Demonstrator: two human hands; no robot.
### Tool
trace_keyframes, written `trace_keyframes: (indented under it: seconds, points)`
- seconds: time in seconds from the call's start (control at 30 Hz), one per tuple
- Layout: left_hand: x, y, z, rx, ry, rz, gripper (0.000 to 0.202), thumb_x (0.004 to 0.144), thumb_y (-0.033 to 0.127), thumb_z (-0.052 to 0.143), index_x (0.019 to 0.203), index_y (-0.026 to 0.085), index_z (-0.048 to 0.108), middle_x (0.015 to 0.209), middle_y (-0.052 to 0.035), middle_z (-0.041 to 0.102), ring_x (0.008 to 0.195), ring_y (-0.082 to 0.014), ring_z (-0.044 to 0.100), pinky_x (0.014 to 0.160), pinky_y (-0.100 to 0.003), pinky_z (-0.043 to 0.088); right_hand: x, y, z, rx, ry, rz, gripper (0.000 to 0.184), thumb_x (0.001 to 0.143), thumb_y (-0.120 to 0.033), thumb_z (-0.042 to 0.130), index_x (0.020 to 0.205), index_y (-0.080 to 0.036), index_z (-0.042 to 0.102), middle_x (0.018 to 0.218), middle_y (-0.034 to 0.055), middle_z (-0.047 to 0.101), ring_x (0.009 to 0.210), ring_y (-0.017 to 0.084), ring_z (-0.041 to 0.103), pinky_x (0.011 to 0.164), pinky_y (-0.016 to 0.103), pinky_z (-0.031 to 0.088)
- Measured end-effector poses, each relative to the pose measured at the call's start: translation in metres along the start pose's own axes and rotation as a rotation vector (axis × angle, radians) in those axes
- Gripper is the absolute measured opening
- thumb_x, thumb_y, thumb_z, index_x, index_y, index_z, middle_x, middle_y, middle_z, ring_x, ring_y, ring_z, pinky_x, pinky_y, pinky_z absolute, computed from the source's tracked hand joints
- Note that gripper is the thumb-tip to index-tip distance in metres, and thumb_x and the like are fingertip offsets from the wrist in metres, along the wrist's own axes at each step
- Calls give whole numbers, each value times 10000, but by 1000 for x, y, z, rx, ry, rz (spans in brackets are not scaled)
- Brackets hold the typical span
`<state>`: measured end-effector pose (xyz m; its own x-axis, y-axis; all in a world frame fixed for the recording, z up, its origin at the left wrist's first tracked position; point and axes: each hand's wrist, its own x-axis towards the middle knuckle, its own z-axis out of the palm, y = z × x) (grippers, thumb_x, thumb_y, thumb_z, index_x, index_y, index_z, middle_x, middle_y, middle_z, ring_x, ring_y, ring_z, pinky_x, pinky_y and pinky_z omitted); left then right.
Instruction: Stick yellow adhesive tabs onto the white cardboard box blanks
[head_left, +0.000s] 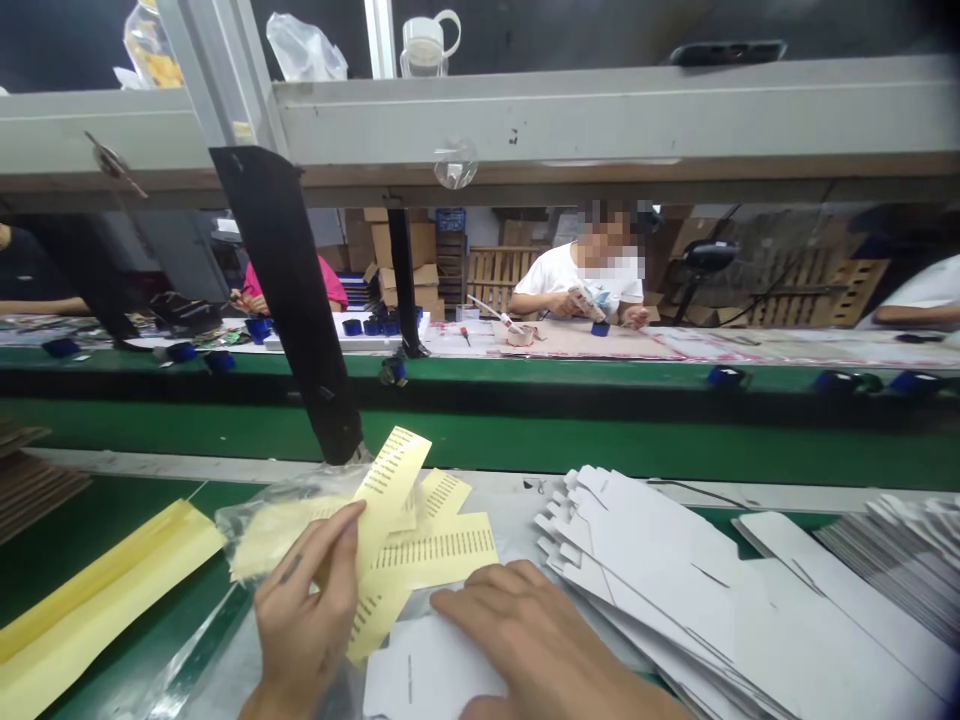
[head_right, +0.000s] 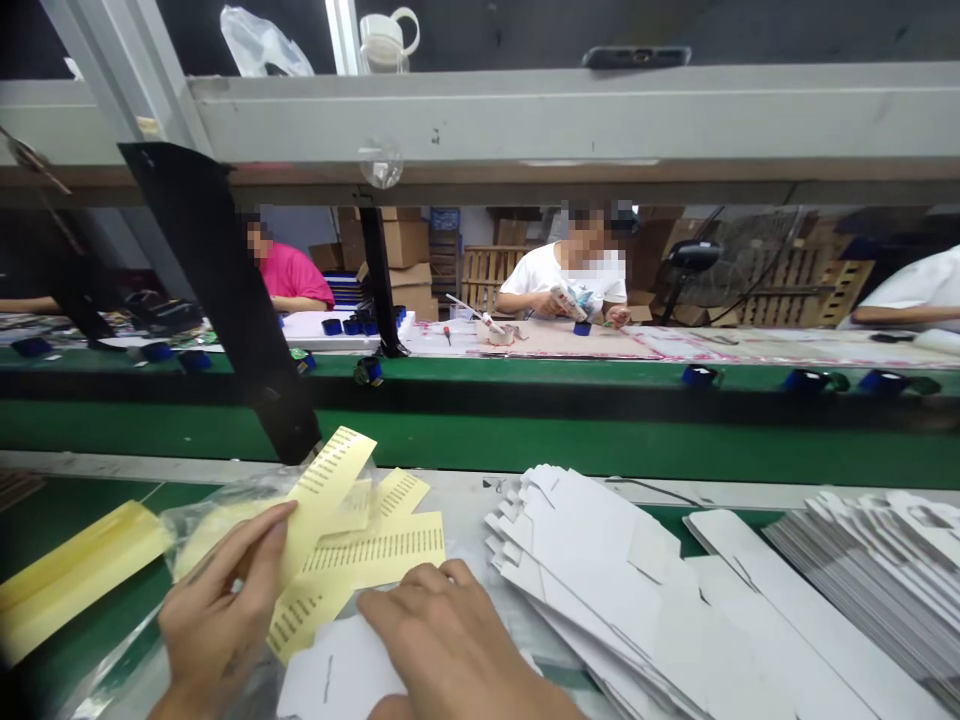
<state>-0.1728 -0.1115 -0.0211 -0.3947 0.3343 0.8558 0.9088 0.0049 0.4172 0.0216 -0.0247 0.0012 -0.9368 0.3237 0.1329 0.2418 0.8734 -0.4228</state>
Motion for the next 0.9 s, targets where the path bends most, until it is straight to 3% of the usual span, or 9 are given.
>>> trace_keyframes:
  seconds: [0.17,0.27,0.37,0.47,0.53,0.67,0.73,0.83,0.9]
  points:
    - [2,3,0,14,-9,-64,156,893,193,573,952,228,713,897,-15,754,786,-165,715,590,-212,565,-13,3,-49,275,233,190,333,778,-172,691,1057,-353,705,1009,-41,755,931,185,708,764,262,564]
    - [2,5,0,21,6,-107,144,883,251,590,939,223,720,905,-29,765,789,-178,723,554,-202,558,-21,34,-96,250,390,280,216,843,-255,567,965,-278,744,1008,-2,766,913,209,714,811,319,566]
    - [-1,7,-1,43,3,-205,175,881,320,594,965,229,717,892,-28,770,727,-168,721,480,-174,529,-28,83,-133,195,315,469,227,801,-338,584,899,-227,755,914,39,780,822,239,728,720,319,574]
    - [-4,5,-2,58,-21,-282,242,871,379,600,1033,234,706,865,-20,766,619,-144,702,418,-153,491,-36,126,-144,103,233,628,241,789,-317,554,865,-195,747,863,59,781,818,244,733,699,302,571]
    - [-3,2,-2,57,-47,-315,279,862,406,606,1057,233,705,845,-18,766,597,-145,703,406,-150,486,-40,140,-142,-5,239,724,205,724,-247,587,829,-171,746,819,99,775,793,305,730,678,379,570]
    - [12,1,2,-21,-267,-289,230,854,399,610,952,241,746,802,-13,774,685,-185,735,495,-187,550,-38,127,-133,-218,321,828,364,719,-261,614,1042,-122,713,1041,216,727,945,474,667,693,595,521]
    - [25,8,5,-89,-428,-193,196,865,344,591,906,243,754,860,-20,777,748,-200,738,588,-231,582,-31,101,-124,-246,404,693,388,800,-354,580,1128,-169,673,1128,172,708,1005,427,661,761,588,525]
    - [42,23,7,-142,-643,-44,211,891,247,542,963,251,740,908,-31,767,811,-205,723,670,-271,574,-14,54,-99,-174,553,173,324,880,-371,554,1161,-228,628,1175,96,688,1067,284,653,866,445,545]
    - [46,31,6,-199,-766,-7,220,895,198,527,967,254,727,876,-21,749,807,-188,702,697,-265,551,-2,28,-76,-134,538,-116,315,881,-268,578,1194,-234,591,1206,78,666,1124,235,615,923,393,523]
